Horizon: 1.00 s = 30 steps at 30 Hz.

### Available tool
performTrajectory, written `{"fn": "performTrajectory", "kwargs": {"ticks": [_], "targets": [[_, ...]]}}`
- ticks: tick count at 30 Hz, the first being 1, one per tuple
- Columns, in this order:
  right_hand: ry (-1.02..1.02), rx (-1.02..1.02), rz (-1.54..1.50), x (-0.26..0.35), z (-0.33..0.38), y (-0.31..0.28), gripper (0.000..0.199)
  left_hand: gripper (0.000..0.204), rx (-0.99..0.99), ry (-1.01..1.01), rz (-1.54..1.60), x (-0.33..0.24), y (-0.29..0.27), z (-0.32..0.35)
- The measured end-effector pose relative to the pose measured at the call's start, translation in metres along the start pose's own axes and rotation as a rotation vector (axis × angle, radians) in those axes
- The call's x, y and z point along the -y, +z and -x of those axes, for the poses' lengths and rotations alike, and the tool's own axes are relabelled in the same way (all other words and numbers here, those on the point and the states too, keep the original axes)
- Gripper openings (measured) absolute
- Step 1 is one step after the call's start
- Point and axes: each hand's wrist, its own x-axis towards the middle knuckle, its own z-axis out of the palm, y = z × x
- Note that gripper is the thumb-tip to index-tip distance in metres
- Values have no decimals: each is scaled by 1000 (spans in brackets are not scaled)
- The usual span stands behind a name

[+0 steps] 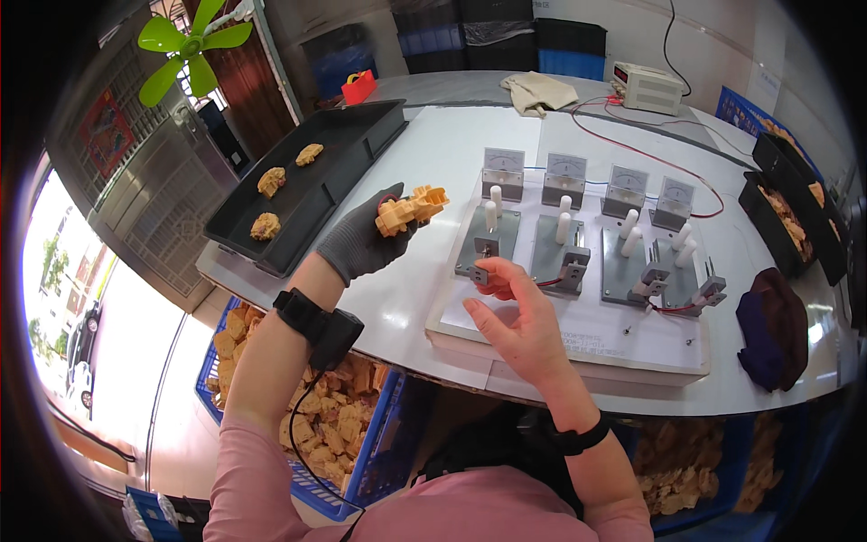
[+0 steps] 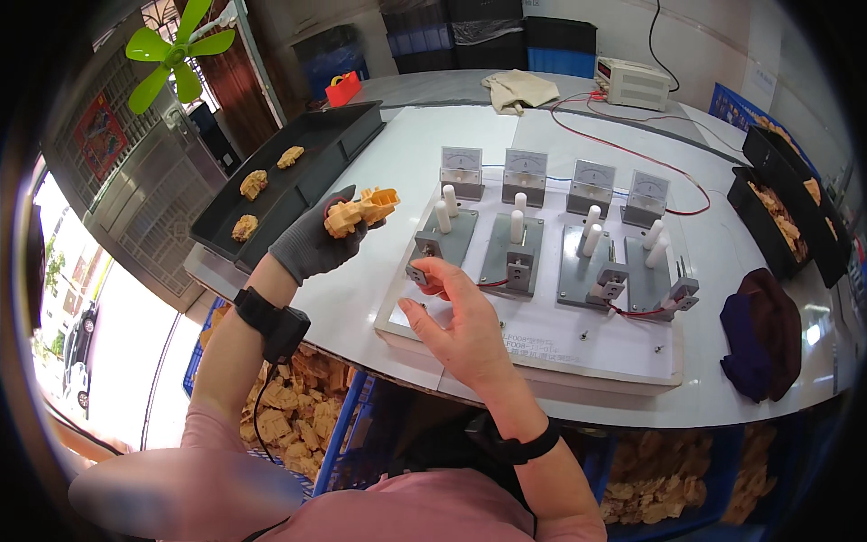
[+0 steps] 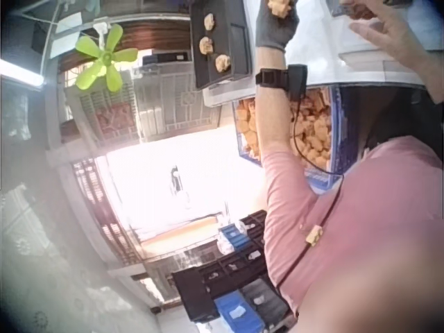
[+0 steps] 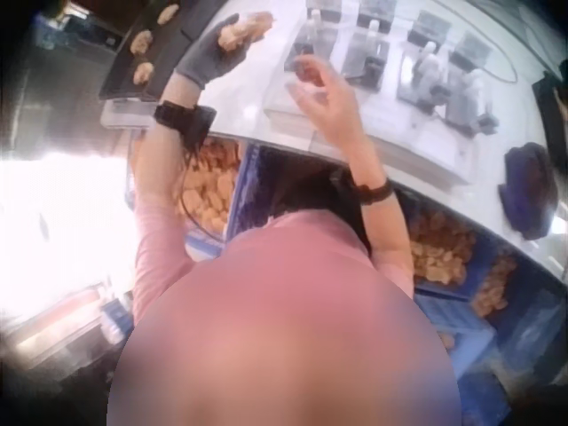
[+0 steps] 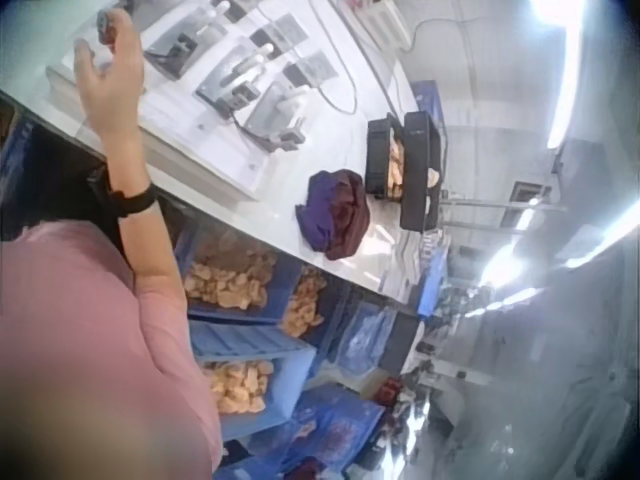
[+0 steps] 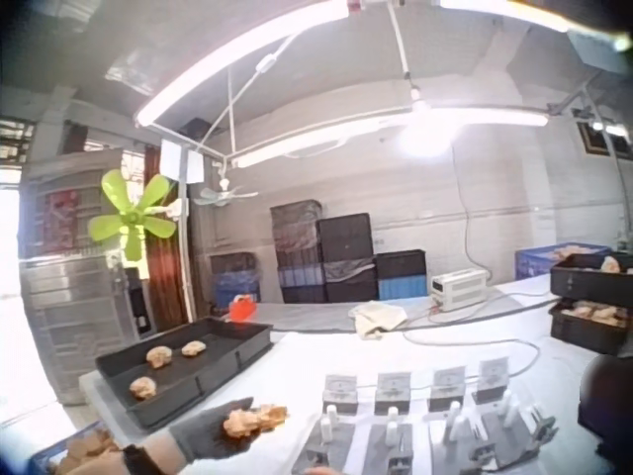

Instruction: Assembling plastic toy or device parts using a testing jig and manual assembly.

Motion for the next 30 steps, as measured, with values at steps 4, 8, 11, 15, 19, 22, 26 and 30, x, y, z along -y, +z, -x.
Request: {"fn": "performTrajectory", "kwargs": {"ticks": [4, 8, 11, 15, 19, 22, 26, 30], "targets": [[4, -1, 23, 2, 2, -1, 47, 50, -259, 295, -536, 7, 50, -15], [0, 12, 29, 2, 2, 1, 46, 60, -330, 579, -1045, 11, 80, -41], [-24, -2, 30, 2, 1, -1, 46, 66, -313, 661, -1451, 17, 102, -41], [-60, -25, 49, 1, -2, -4, 48, 63, -189, 790, -1915, 31, 126, -33], [-56, 0, 36, 7, -2, 3, 48, 67, 550, 1020, -2435, 3, 82, -63], [-54, -8, 58, 3, 0, 5, 44, 72, 524, 738, -1913, 10, 87, -55], [-104, -278, 143, -2, 3, 4, 40, 73, 49, 414, -1230, 22, 80, 8], [-184, -258, 223, -4, 9, 4, 29, 47, -32, 700, -828, 41, -4, 91]]}}
